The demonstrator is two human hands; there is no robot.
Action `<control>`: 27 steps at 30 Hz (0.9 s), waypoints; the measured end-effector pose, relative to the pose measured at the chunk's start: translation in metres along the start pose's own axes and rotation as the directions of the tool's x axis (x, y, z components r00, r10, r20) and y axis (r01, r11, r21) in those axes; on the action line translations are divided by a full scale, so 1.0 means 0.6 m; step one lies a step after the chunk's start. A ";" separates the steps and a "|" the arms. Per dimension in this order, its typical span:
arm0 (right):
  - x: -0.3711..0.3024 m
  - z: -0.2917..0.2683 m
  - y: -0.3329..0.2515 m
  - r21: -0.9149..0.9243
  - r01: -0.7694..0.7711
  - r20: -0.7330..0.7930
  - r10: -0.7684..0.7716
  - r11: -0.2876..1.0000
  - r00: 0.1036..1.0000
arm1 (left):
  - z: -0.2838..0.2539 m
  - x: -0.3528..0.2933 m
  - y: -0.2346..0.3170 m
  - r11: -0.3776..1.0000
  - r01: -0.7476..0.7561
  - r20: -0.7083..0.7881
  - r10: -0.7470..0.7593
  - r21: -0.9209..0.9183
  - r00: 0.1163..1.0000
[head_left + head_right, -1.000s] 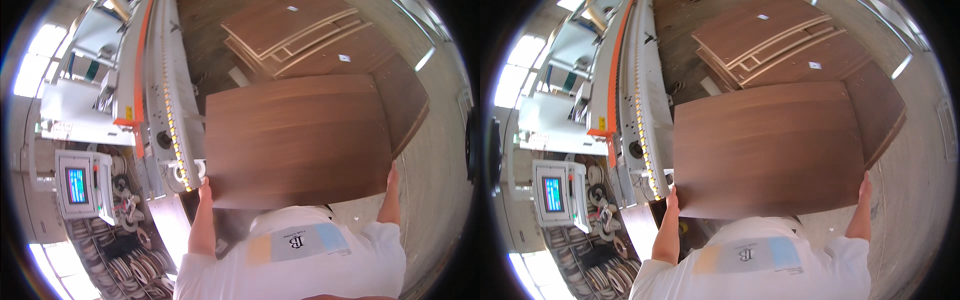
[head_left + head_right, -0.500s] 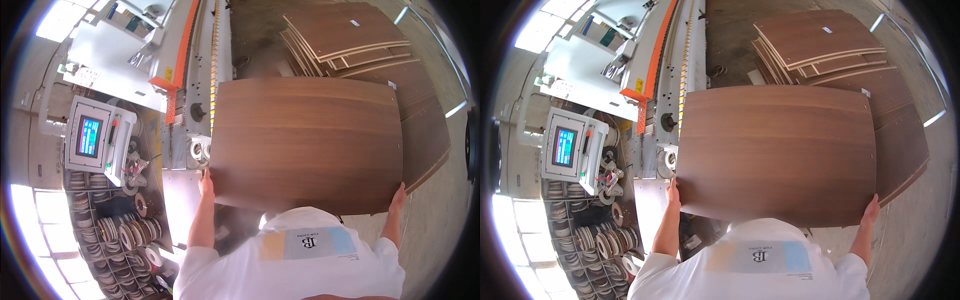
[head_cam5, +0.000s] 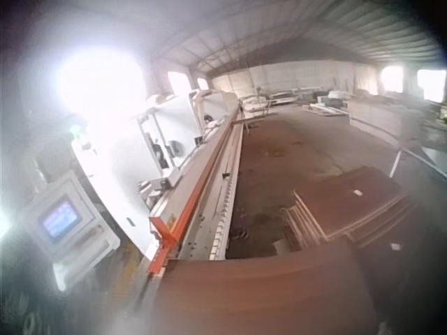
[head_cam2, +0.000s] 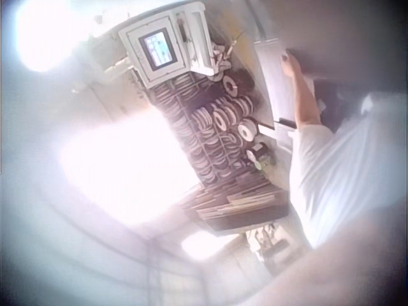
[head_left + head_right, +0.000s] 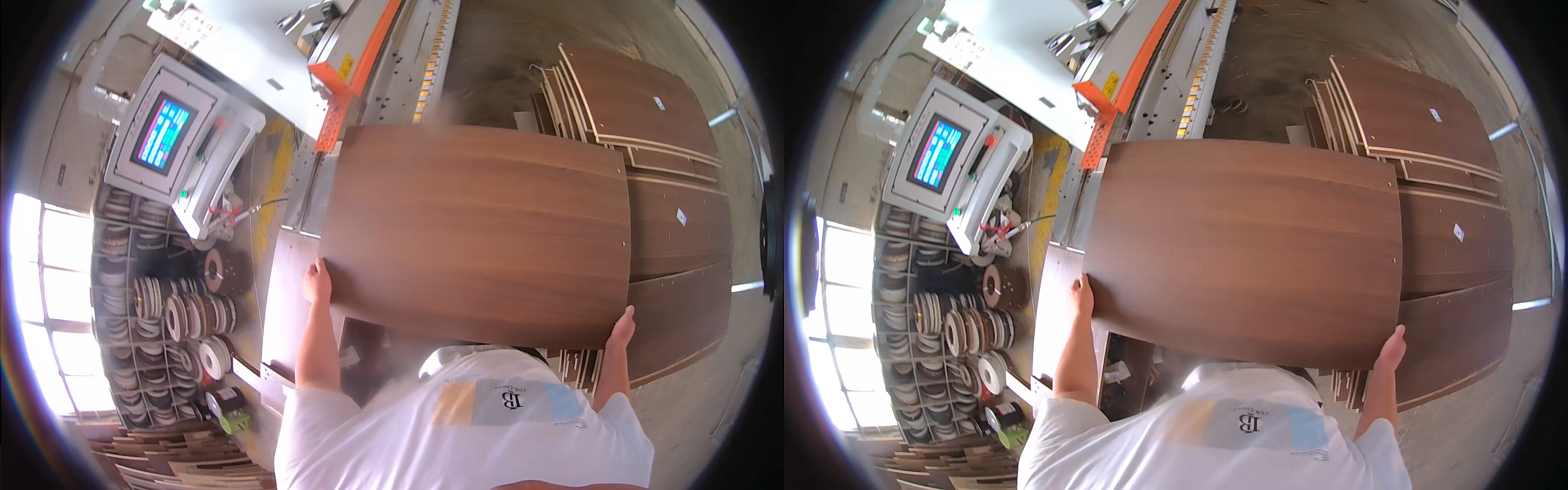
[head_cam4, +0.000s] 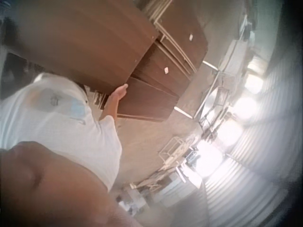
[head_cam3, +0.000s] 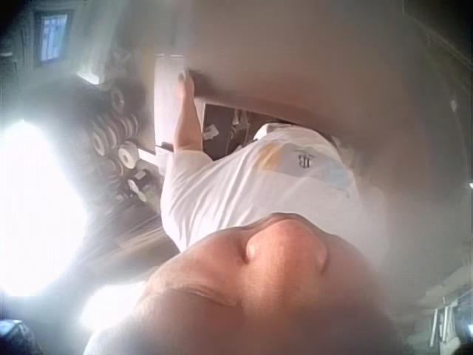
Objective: The person applies edge banding to wooden panels using a hot-melt glue gun and an edge banding machine. They repeatedly pick up panels, apply glue to the edges, feed them through the machine, and stack the finished pieces.
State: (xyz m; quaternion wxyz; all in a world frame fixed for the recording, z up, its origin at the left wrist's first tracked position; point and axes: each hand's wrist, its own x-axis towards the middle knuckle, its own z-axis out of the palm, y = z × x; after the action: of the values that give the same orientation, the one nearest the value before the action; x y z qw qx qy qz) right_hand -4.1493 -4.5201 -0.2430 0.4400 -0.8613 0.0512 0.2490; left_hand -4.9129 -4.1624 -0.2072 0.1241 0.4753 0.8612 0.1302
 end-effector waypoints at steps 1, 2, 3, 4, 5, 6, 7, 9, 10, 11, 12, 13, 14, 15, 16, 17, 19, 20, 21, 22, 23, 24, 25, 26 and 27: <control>-0.011 0.000 -0.007 0.048 -0.045 0.026 0.044 0.998 0.999 | -0.020 -0.022 0.037 0.994 -0.087 -0.105 0.094 0.067 0.990; -0.023 0.005 -0.015 0.093 -0.095 0.069 0.089 0.991 0.994 | -0.033 -0.041 0.053 0.976 -0.156 -0.211 0.186 0.151 0.960; -0.037 0.012 -0.023 0.157 -0.107 0.133 0.087 0.982 0.987 | -0.032 -0.050 0.057 0.965 -0.230 -0.256 0.256 0.126 0.932; -0.054 0.015 -0.029 0.219 -0.124 0.194 0.082 0.968 0.978 | -0.030 -0.063 0.058 0.946 -0.306 -0.302 0.323 0.103 0.897; -0.071 0.014 -0.039 0.278 -0.140 0.251 0.069 0.950 0.966 | -0.017 -0.083 0.057 0.915 -0.395 -0.305 0.401 0.083 0.864; -0.090 0.017 -0.046 0.290 -0.164 0.293 0.076 0.943 0.953 | -0.005 -0.108 0.066 0.874 -0.476 -0.266 0.483 0.093 0.834; -0.110 0.019 -0.053 0.300 -0.188 0.333 0.082 0.935 0.939 | 0.010 -0.142 0.076 0.876 -0.477 -0.204 0.481 0.071 0.852; -0.153 0.034 -0.072 0.266 -0.207 0.380 0.095 0.942 0.920 | 0.034 -0.201 0.080 0.843 -0.530 -0.148 0.538 0.092 0.830; -0.176 0.043 -0.080 0.223 -0.201 0.383 0.104 0.954 0.918 | 0.047 -0.219 0.073 0.802 -0.582 -0.149 0.597 0.133 0.789; -0.190 0.052 -0.087 0.180 -0.192 0.383 0.111 0.965 0.917 | 0.048 -0.234 0.073 0.827 -0.556 -0.100 0.562 0.085 0.821; -0.196 0.057 -0.083 0.178 -0.159 0.413 0.073 0.971 0.908 | 0.051 -0.239 0.074 0.832 -0.549 -0.115 0.555 0.083 0.824; -0.198 0.063 -0.074 0.176 -0.125 0.442 0.035 0.976 0.896 | 0.054 -0.239 0.078 0.837 -0.541 -0.130 0.547 0.080 0.827; -0.205 0.069 -0.064 0.173 -0.096 0.478 0.002 0.980 0.878 | 0.055 -0.237 0.076 0.844 -0.529 -0.146 0.536 0.085 0.831; -0.212 0.067 -0.059 0.081 0.039 0.486 -0.074 0.996 0.871 | 0.058 -0.236 0.076 0.855 -0.513 -0.155 0.519 0.079 0.841; -0.219 0.062 -0.057 -0.012 0.177 0.491 -0.149 0.984 0.858 | 0.059 -0.237 0.073 0.863 -0.500 -0.157 0.505 0.074 0.849; -0.212 0.071 -0.055 -0.106 0.115 0.465 -0.053 0.988 0.884 | 0.058 -0.231 0.073 0.868 -0.491 -0.164 0.495 0.071 0.853; -0.206 0.087 -0.039 -0.120 0.046 0.441 0.012 0.992 0.897 | 0.054 -0.226 0.066 0.877 -0.478 -0.178 0.479 0.053 0.859; -0.209 0.086 -0.027 -0.044 0.040 0.445 -0.016 0.998 0.896 | 0.053 -0.227 0.068 0.875 -0.482 -0.185 0.482 0.047 0.857; -0.208 0.087 -0.020 0.032 0.033 0.446 -0.044 0.999 0.894 | 0.053 -0.226 0.071 0.873 -0.486 -0.192 0.484 0.041 0.853; -0.203 0.090 -0.017 -0.009 0.036 0.435 -0.029 0.999 0.900 | 0.051 -0.224 0.073 0.870 -0.491 -0.199 0.488 0.035 0.850; -0.204 0.090 -0.026 -0.051 0.043 0.421 -0.017 0.998 0.907 | 0.053 -0.223 0.075 0.869 -0.494 -0.210 0.489 0.029 0.847; -0.206 0.091 -0.035 -0.092 0.048 0.406 -0.006 0.995 0.914 | 0.055 -0.220 0.078 0.867 -0.498 -0.220 0.490 0.024 0.843; -0.209 0.090 -0.045 -0.109 0.052 0.408 -0.002 0.993 0.913 | 0.056 -0.218 0.080 0.865 -0.502 -0.231 0.492 0.020 0.839; -0.222 0.094 -0.066 -0.122 0.057 0.410 -0.002 0.991 0.912 | 0.058 -0.214 0.087 0.864 -0.503 -0.239 0.491 0.012 0.838; -0.228 0.100 -0.082 -0.136 0.061 0.411 0.000 0.989 0.911 | 0.059 -0.210 0.093 0.863 -0.504 -0.248 0.490 0.005 0.836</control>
State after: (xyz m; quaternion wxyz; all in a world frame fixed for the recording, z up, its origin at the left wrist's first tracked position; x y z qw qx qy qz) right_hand -4.2764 -4.4615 -0.1715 0.3807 -0.8203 -0.0741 0.4203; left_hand -4.7918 -4.2369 -0.2099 -0.0050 0.6592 0.7125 0.2404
